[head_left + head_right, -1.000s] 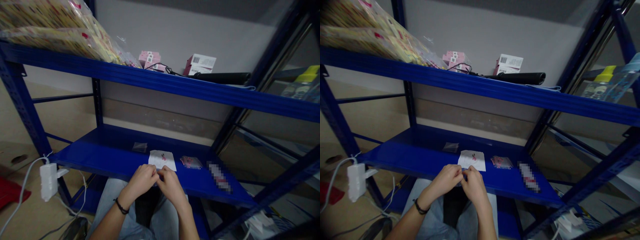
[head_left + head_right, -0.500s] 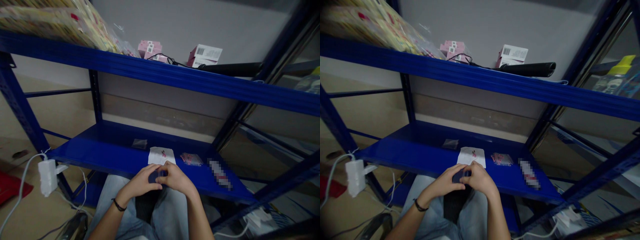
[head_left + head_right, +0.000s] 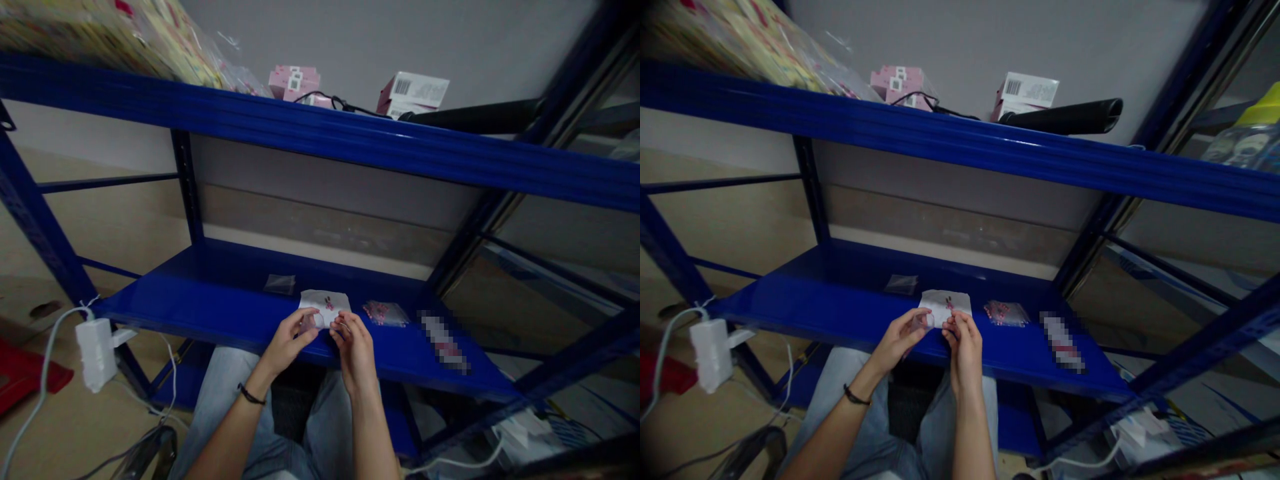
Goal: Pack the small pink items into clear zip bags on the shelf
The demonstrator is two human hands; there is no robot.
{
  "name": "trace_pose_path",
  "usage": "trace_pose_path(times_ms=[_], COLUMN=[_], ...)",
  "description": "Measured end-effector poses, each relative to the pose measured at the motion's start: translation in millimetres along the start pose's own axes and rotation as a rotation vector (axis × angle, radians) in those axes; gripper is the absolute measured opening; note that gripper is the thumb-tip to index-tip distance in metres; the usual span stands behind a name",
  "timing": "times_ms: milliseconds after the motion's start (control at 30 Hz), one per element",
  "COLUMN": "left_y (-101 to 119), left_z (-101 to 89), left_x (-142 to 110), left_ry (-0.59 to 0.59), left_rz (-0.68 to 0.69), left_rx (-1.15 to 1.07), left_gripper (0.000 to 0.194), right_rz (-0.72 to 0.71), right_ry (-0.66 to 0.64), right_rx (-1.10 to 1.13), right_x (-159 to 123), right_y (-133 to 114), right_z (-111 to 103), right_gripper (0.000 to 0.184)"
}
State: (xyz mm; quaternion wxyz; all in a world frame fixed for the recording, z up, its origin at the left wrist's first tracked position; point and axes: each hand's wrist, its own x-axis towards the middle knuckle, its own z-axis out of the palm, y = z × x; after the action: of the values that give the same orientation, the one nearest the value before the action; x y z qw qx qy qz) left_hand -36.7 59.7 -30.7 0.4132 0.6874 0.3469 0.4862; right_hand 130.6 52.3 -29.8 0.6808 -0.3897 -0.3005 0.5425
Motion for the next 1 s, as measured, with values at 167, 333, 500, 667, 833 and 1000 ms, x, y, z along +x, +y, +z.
trace_pose_path(times_ms=[167,333,500,667,833,1000], left_y=[50,76,81,79,64,10], left_z=[0.5,15.8,15.7,3.9,-36.1,-119.3], left_x=[42,67,71,69,75,80], left_ry=[-0.349,-0.615,-0.695,-0.703,-0.569,-0.259], left_rz=[0.241,0.413,0.526,0.551,0.281,0.018], left_rx=[0.612,1.017,1.059,1.008,0.735,0.55], left_gripper=[0.039,0.012,0.008,0.016,0.042,0.05], right_rz=[0.113,0.104,0.021,0.05,0.077,-0.009], right_ry=[-0.015,0.063,0.088,0.146,0.08,0.189], right_rx=[0.278,0.263,0.147,0.202,0.282,0.397], right_x=[4,9,13,14,29,93], right_y=[18,30,47,62,60,14], right_z=[1,2,0,3,-11,-30], right_gripper=[0.021,0.015,0.015,0.014,0.024,0.026])
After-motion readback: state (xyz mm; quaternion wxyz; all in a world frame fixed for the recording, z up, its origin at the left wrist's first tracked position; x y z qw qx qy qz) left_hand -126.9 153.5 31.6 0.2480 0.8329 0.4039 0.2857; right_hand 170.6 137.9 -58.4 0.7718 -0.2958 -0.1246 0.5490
